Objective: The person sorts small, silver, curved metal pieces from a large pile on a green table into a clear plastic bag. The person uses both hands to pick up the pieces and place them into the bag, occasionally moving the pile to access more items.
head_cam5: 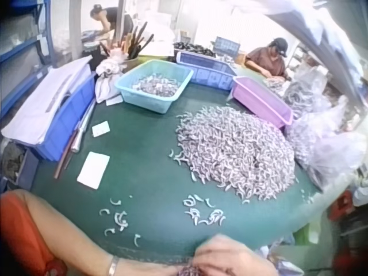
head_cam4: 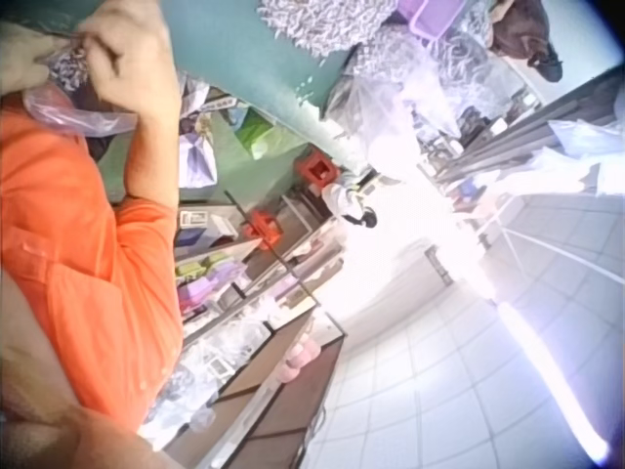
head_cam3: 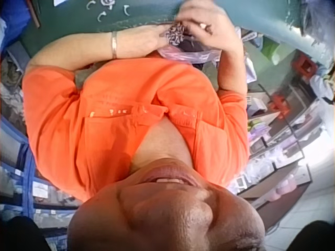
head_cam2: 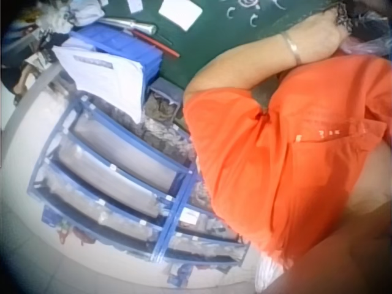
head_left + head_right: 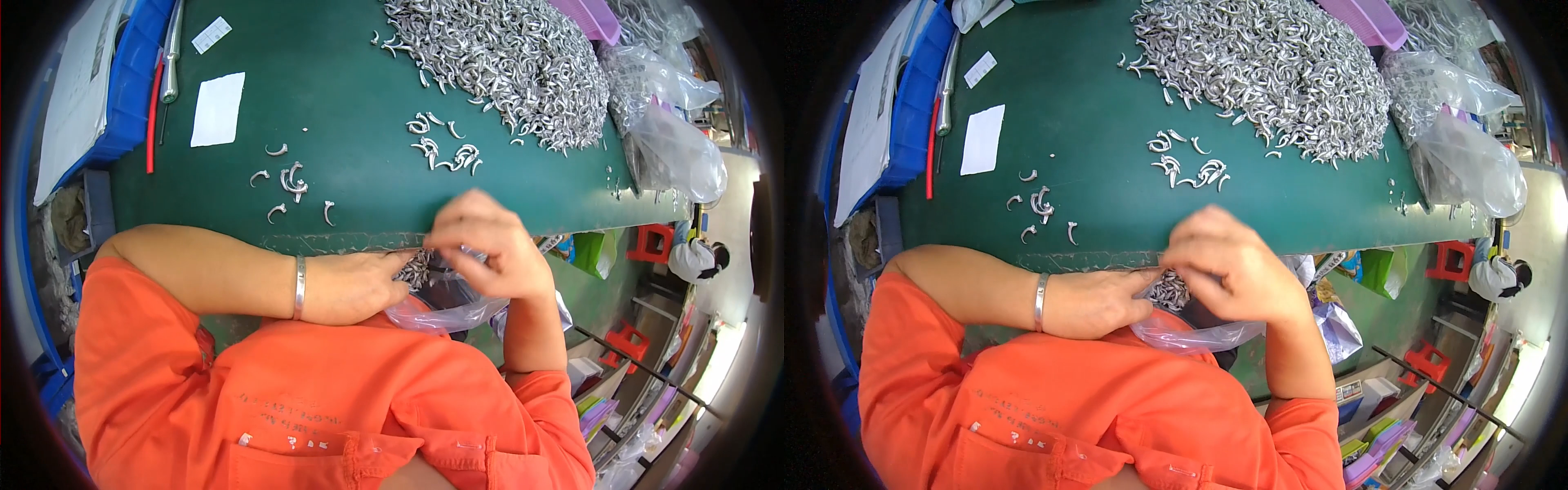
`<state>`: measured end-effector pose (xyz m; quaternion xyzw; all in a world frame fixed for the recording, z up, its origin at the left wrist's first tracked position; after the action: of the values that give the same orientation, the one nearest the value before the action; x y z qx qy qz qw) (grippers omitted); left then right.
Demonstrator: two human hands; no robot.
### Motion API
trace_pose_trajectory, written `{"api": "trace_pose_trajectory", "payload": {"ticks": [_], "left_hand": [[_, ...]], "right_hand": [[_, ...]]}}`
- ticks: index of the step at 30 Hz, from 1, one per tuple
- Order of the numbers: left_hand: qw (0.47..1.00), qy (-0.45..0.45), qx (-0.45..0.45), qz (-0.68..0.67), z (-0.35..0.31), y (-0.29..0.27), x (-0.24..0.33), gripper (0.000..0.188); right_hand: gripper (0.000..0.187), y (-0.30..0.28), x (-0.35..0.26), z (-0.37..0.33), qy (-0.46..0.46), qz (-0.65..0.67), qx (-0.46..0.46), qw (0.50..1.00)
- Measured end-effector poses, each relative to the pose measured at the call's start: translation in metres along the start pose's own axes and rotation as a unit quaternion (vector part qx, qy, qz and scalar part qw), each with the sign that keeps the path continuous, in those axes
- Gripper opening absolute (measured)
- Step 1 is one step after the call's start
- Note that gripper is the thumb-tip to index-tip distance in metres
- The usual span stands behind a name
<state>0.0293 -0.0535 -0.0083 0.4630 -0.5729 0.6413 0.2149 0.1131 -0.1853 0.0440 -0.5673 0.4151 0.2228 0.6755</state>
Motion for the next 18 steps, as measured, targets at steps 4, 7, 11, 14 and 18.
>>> {"api": "trace_pose_trajectory", "payload": {"ticks": [4, 7, 11, 14, 18], "left_hand": [[0.998, -0.005, -0.018, 0.053, -0.001, 0.004, -0.001, 0.025], [0.999, 0.005, -0.020, 0.047, -0.001, 0.001, 0.000, 0.023], [0.999, -0.002, -0.034, 0.029, 0.000, 0.002, 0.000, 0.020], [0.999, -0.004, -0.019, 0.048, -0.002, 0.004, -0.002, 0.019], [0.999, -0.004, -0.039, 0.017, -0.001, 0.000, 0.000, 0.018]], "right_hand": [[0.032, -0.011, 0.001, 0.033, 0.043, -0.214, 0.161, 0.963], [0.033, -0.009, 0.008, 0.023, 0.027, -0.183, 0.096, 0.978], [0.027, -0.033, 0.020, -0.027, 0.087, -0.072, 0.232, 0.966], [0.023, -0.027, 0.016, -0.034, 0.109, -0.123, 0.245, 0.955], [0.021, -0.003, 0.020, -0.024, 0.102, -0.233, 0.216, 0.943]]}}
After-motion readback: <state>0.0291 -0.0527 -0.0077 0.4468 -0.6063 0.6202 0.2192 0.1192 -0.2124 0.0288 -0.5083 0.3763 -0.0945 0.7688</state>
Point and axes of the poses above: each hand's wrist, its own z-axis towards the middle knuckle, its own y-axis out of the palm, x = y × z, the point moved 6 cm from there along z, towards the middle knuckle, and after that the axes turned 14 degrees about -x, right-handed, at the moved point
